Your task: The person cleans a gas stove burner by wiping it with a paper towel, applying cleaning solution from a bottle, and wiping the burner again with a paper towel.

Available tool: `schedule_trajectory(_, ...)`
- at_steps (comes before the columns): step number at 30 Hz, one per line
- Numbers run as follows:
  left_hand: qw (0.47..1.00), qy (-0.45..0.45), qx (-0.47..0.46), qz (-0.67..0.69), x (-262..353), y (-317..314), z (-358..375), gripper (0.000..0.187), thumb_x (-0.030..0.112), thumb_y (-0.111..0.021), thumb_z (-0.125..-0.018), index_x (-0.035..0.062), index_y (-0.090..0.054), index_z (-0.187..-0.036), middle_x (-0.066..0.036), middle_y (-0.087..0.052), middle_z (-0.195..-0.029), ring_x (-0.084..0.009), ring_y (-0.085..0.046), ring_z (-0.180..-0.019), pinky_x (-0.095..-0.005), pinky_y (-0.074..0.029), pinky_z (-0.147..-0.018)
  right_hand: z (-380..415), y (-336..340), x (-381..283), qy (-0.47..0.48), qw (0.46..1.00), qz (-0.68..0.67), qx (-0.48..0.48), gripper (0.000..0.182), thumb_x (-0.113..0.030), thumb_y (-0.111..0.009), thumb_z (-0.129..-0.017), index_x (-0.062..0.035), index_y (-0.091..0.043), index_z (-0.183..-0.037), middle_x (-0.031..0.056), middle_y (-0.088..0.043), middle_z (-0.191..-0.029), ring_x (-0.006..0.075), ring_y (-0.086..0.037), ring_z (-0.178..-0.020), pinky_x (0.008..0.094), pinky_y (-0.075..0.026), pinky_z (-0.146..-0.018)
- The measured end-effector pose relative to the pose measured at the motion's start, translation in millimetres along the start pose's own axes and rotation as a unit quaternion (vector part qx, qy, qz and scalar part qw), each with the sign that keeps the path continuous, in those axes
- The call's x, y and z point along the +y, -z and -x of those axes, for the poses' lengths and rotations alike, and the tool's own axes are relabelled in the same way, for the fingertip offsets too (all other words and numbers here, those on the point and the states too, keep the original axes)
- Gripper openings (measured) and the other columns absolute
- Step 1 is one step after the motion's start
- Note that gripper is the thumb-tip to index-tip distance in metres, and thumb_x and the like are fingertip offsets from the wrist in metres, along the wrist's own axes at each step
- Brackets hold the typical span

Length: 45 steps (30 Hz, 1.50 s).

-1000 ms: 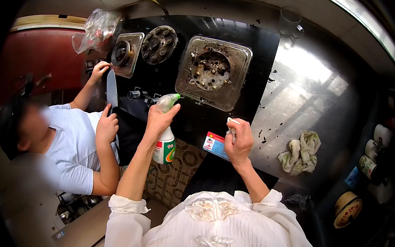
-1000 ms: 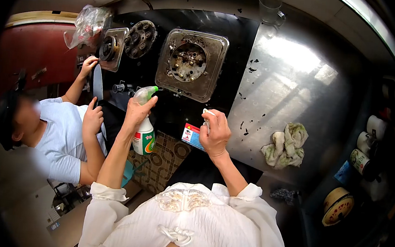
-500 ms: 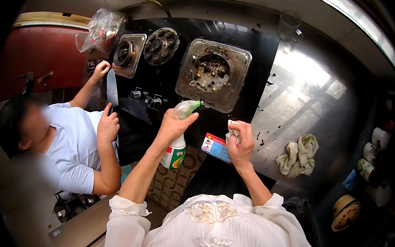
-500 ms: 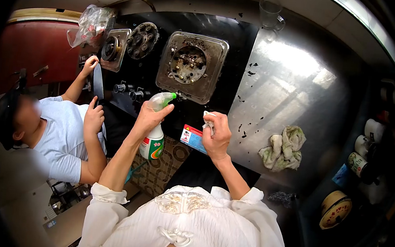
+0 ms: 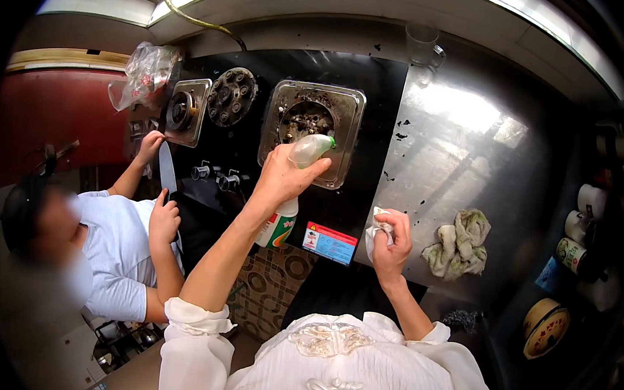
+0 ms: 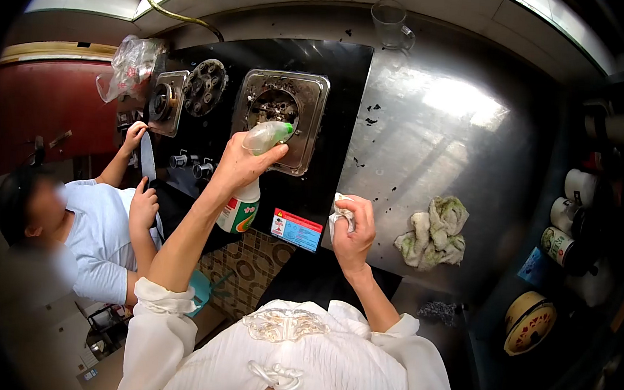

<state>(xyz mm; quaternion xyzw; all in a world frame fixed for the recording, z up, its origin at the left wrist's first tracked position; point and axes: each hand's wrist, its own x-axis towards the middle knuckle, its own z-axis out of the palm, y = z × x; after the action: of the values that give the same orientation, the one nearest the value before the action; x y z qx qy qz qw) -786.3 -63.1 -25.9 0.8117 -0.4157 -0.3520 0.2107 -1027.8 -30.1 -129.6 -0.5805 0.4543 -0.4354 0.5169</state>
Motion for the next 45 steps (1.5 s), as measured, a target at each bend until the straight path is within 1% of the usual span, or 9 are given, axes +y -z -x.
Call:
schedule_trajectory(7, 0.983, 0.033, -0.056, -0.17, 55.4, 7.7, -78.3, 0.041, 0.039, -0.078, -0.081, 0.0006, -0.077, -0.097, -0.018, -0.076, -0.088, -0.0329, -0.074, -0.088, -0.042, -0.056, -0.084, -4.3, 11.4, -2.1, -0.019, 0.999, 0.001, 0.031, 0.029, 0.01, -0.05, -0.078, -0.0014, -0.066, -0.099, 0.0183, -0.064, -0.104, 0.0329, -0.065, -0.096, 0.0377, -0.053, -0.086)
schedule_trajectory(10, 0.978, -0.011, -0.037, -0.204, 55.0, 3.2, -83.7, 0.04, 0.038, -0.078, -0.081, 0.0019, -0.078, -0.097, -0.018, -0.076, -0.088, -0.0329, -0.074, -0.088, -0.0423, -0.055, -0.086, -4.8, 16.3, 1.5, -0.018, 0.999, 0.005, 0.045, 0.029, 0.009, -0.05, -0.078, -0.0016, -0.066, -0.099, 0.0182, -0.064, -0.104, 0.0331, -0.065, -0.096, 0.0379, -0.053, -0.086)
schedule_trajectory(14, 0.983, -0.06, -0.045, -0.17, 43.6, 6.7, -90.4, 0.036, 0.036, -0.077, -0.087, 0.0059, -0.076, -0.107, -0.009, -0.074, -0.083, -0.0189, -0.067, -0.075, -0.035, -0.053, -0.074, -3.4, 20.6, 10.9, -0.021, 0.998, 0.006, 0.062, 0.029, 0.009, -0.05, -0.078, -0.0018, -0.066, -0.099, 0.0176, -0.065, -0.104, 0.0333, -0.066, -0.096, 0.0385, -0.053, -0.085)
schedule_trajectory(17, 0.994, -0.023, -0.034, -0.106, 51.9, 18.5, -101.6, 0.042, 0.042, -0.079, -0.082, 0.0039, -0.078, -0.1, -0.014, -0.076, -0.085, -0.0268, -0.074, -0.082, -0.0393, -0.055, -0.081, -4.7, 21.9, 11.4, -0.025, 0.998, 0.007, 0.066, 0.029, 0.009, -0.05, -0.077, -0.0017, -0.066, -0.099, 0.0177, -0.065, -0.104, 0.0337, -0.066, -0.096, 0.0389, -0.054, -0.085)
schedule_trajectory(21, 0.974, 0.051, -0.052, -0.213, 55.3, 51.2, -121.8, 0.046, 0.045, -0.08, -0.081, 0.001, -0.078, -0.096, -0.014, -0.074, -0.078, -0.0235, -0.071, -0.072, -0.0381, -0.055, -0.073, -7.5, 24.0, 7.6, -0.027, 0.997, 0.014, 0.064, 0.029, 0.008, -0.05, -0.077, -0.0016, -0.066, -0.099, 0.0178, -0.065, -0.104, 0.0335, -0.066, -0.096, 0.0387, -0.054, -0.085)
schedule_trajectory(26, 0.971, -0.006, -0.026, -0.24, 53.8, 56.4, -122.1, 0.047, 0.042, -0.082, -0.078, -0.0008, -0.077, -0.096, -0.022, -0.075, -0.088, -0.0361, -0.074, -0.088, -0.0428, -0.056, -0.084, -7.4, 20.9, 11.5, -0.027, 0.997, 0.024, 0.067, 0.028, 0.008, -0.05, -0.078, -0.0016, -0.067, -0.098, 0.0175, -0.066, -0.105, 0.0321, -0.066, -0.095, 0.0377, -0.054, -0.085)
schedule_trajectory(34, 0.949, 0.028, -0.049, -0.311, 47.2, 74.0, -132.3, 0.048, 0.04, -0.081, -0.078, 0.0008, -0.077, -0.104, -0.023, -0.075, -0.098, -0.0351, -0.074, -0.097, -0.0422, -0.056, -0.089, -7.6, 22.1, 11.0, -0.032, 0.997, 0.028, 0.057, 0.029, 0.008, -0.05, -0.077, -0.0018, -0.067, -0.098, 0.0174, -0.065, -0.104, 0.0321, -0.066, -0.095, 0.0375, -0.053, -0.086)
schedule_trajectory(40, 0.955, 0.002, -0.101, -0.28, 41.2, 75.3, -129.8, 0.046, 0.04, -0.083, -0.078, 0.0061, -0.077, -0.108, -0.016, -0.076, -0.091, -0.0274, -0.073, -0.084, -0.0393, -0.055, -0.081, -4.3, 23.4, 16.5, -0.034, 0.997, 0.041, 0.051, 0.03, 0.009, -0.049, -0.077, -0.0016, -0.067, -0.098, 0.0173, -0.065, -0.104, 0.0319, -0.066, -0.097, 0.0369, -0.053, -0.086)
schedule_trajectory(45, 0.954, -0.008, -0.095, -0.283, 39.8, 69.4, -123.0, 0.045, 0.039, -0.084, -0.076, 0.0038, -0.077, -0.104, -0.018, -0.076, -0.091, -0.03, -0.074, -0.087, -0.0397, -0.055, -0.082, -4.1, 23.1, 15.0, -0.035, 0.997, 0.043, 0.049, 0.03, 0.01, -0.049, -0.077, -0.0014, -0.067, -0.098, 0.0173, -0.065, -0.104, 0.0321, -0.066, -0.097, 0.0367, -0.053, -0.086)
